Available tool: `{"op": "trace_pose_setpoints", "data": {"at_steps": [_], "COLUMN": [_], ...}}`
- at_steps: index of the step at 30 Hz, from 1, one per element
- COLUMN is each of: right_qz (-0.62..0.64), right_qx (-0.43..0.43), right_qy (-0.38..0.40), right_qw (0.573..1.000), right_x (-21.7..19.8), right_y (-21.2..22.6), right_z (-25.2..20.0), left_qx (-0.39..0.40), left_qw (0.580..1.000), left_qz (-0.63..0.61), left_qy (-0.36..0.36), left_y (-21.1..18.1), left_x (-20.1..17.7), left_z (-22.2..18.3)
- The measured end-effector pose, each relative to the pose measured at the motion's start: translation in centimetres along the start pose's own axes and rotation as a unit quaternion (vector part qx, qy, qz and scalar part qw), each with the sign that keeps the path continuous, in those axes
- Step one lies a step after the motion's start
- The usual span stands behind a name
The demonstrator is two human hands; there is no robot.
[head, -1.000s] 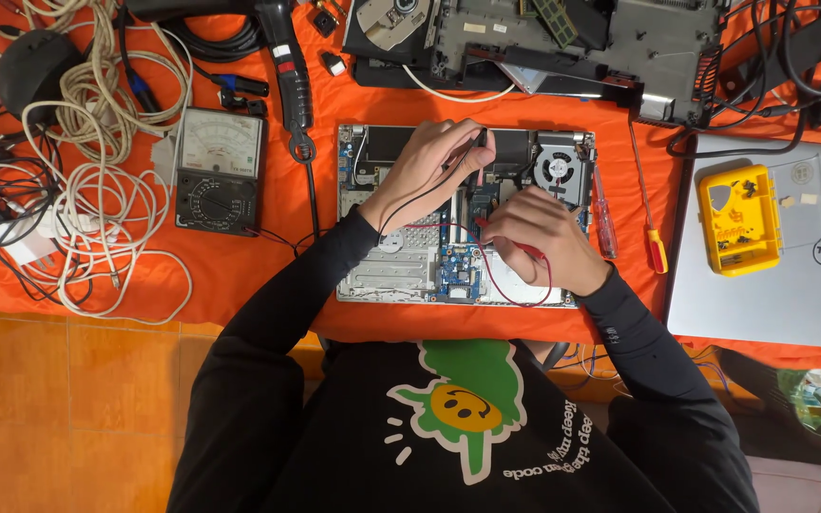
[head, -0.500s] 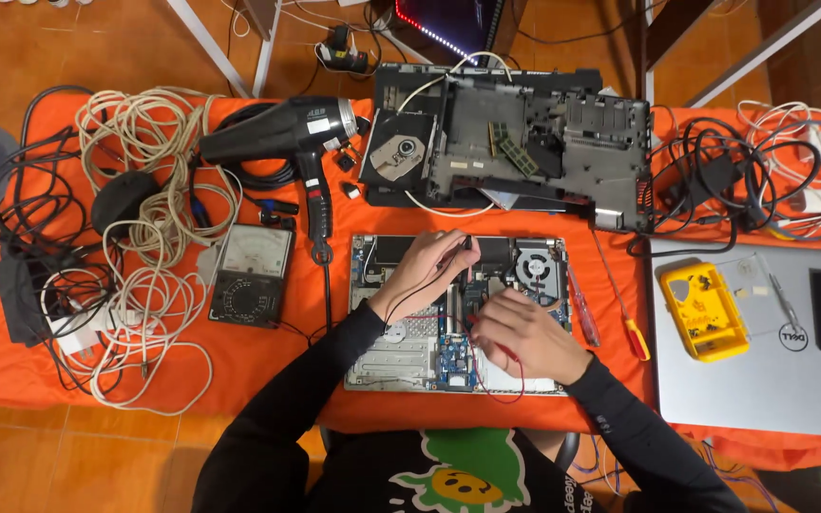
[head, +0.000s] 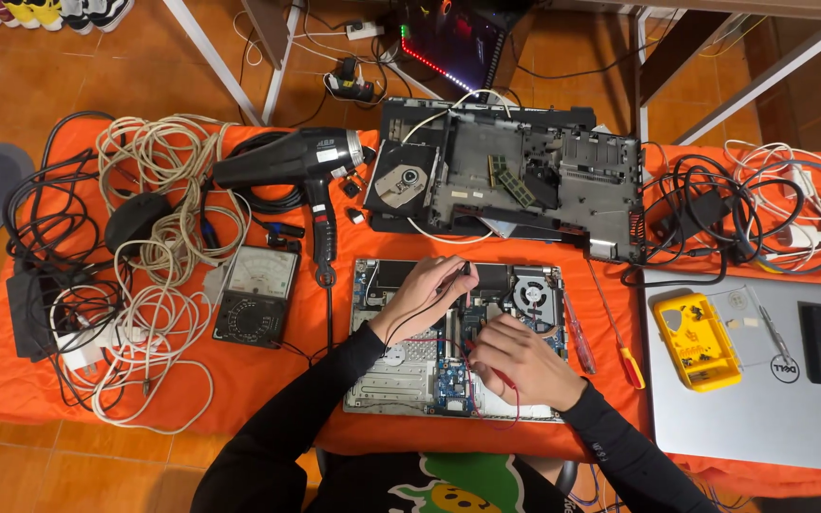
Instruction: Repairing a laptop motherboard by using a hairdryer and testing with a multimeter.
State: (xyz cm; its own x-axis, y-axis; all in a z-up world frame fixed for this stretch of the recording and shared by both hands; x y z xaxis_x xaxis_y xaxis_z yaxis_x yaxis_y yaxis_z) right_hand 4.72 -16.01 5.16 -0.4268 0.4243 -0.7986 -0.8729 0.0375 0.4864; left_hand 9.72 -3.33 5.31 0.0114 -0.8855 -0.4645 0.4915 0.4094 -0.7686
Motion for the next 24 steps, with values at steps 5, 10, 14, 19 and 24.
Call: {"op": "trace_pose_setpoints", "data": {"at_steps": [5, 10, 14, 19, 24], "right_qz": [0.001, -0.003, 0.004, 0.007, 0.002], "right_qx": [0.011, 0.021, 0.022, 0.019, 0.022], "right_qy": [0.007, 0.015, 0.015, 0.017, 0.013], "right_qw": [1.000, 1.000, 1.000, 1.000, 1.000], "right_x": [-0.1, 0.1, 0.2, 0.4, 0.3], "right_y": [0.1, -0.3, -0.5, -0.6, -0.6], "right_z": [0.3, 0.3, 0.1, 0.2, 0.1], "left_qx": [-0.079, -0.087, -0.055, -0.107, -0.099], "left_qw": [0.991, 0.988, 0.996, 0.971, 0.990], "left_qz": [-0.102, -0.116, -0.066, -0.207, -0.090], "left_qy": [0.046, 0.049, 0.030, 0.052, 0.048], "left_y": [1.3, 1.4, 1.1, 1.6, 1.7], "left_x": [0.8, 0.9, 0.5, 1.0, 0.8], "left_z": [0.4, 0.5, 0.4, 0.3, 0.3]}}
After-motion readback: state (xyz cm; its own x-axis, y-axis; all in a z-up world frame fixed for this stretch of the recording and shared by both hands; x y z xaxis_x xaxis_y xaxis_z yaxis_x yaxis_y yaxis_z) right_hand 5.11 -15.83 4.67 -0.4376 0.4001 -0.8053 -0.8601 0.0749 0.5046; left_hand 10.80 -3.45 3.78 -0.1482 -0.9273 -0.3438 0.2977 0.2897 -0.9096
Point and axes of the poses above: each hand's wrist, its own z-axis towards the middle knuckle, its own x-axis out of the palm, y = z × x, the point moved 10 cm from there along z, towards the middle knuckle, and after that the axes turned 4 degrees about y, right-handed, at the moved point
